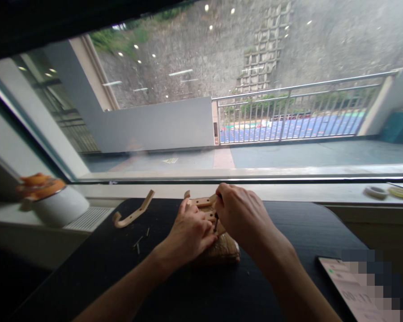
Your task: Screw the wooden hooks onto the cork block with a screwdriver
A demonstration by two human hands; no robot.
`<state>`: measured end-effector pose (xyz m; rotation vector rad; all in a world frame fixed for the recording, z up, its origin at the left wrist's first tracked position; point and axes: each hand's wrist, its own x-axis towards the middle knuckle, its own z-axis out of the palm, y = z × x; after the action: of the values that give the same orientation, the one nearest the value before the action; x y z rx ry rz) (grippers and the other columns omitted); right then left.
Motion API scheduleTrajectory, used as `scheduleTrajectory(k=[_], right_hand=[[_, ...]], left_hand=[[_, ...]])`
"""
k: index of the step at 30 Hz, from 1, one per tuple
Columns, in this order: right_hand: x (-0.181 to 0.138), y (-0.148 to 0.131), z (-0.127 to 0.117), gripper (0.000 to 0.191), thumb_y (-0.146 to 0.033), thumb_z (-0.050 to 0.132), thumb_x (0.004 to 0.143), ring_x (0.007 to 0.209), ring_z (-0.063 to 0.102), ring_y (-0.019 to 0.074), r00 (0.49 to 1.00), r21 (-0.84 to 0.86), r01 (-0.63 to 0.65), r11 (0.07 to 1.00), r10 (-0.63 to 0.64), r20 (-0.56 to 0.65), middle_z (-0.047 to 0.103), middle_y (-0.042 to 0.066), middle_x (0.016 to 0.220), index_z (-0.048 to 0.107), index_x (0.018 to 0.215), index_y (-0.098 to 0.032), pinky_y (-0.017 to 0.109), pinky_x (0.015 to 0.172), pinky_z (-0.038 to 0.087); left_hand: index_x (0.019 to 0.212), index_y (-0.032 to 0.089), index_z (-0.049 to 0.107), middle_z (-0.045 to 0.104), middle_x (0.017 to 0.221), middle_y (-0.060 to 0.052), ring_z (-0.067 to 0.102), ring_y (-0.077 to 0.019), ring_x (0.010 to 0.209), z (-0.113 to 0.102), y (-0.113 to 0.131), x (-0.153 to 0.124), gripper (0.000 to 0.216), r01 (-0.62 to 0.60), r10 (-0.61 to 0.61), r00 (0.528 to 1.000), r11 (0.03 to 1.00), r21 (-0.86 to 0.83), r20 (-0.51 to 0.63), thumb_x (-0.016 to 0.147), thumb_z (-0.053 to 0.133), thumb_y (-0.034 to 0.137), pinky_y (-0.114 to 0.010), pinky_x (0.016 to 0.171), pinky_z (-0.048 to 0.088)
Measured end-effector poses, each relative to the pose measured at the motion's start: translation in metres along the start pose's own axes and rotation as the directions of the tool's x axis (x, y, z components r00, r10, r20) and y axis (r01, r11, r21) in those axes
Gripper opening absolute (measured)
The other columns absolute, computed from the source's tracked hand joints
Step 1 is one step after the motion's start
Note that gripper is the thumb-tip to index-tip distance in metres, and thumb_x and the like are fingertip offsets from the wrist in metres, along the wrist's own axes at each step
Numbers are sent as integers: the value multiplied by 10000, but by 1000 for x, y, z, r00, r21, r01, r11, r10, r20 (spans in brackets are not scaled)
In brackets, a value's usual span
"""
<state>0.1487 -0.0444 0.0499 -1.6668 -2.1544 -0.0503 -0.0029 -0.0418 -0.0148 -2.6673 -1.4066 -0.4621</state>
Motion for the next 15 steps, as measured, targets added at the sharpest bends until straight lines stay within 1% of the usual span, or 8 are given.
scheduleTrajectory(k=[3,7,12,15], right_hand=[[0,0,2,155,-175,467,846,606,550,158,1000,9,20,1000,-19,-23,642,20,711,620,829,-191,267,548,288],[-3,-2,5,245,-145,435,865,725,596,159,990,127,140,982,-139,-14,667,29,835,664,923,-206,250,606,328],[-5,-5,3,292,-109,402,876,743,600,154,971,214,224,951,-236,30,669,42,833,673,944,-194,237,640,359],[-5,-2,2,299,-131,411,887,794,609,170,966,209,251,945,-258,7,686,54,876,683,985,-206,245,662,370]], left_hand=[[726,203,710,683,783,-28,550,-270,953,0,0,0,200,-2,2,1000,1000,9,-4,809,642,372,-576,1079,177],[693,200,711,671,765,-35,550,-269,956,0,0,-1,243,9,-9,1000,1000,16,-2,818,630,392,-565,1084,178],[678,193,714,664,764,-43,550,-267,951,0,1,0,251,33,-33,999,999,3,30,808,638,394,-564,1092,163],[694,198,712,671,785,-43,544,-269,964,0,1,0,248,25,-25,999,1000,-3,20,820,626,393,-566,1090,156]])
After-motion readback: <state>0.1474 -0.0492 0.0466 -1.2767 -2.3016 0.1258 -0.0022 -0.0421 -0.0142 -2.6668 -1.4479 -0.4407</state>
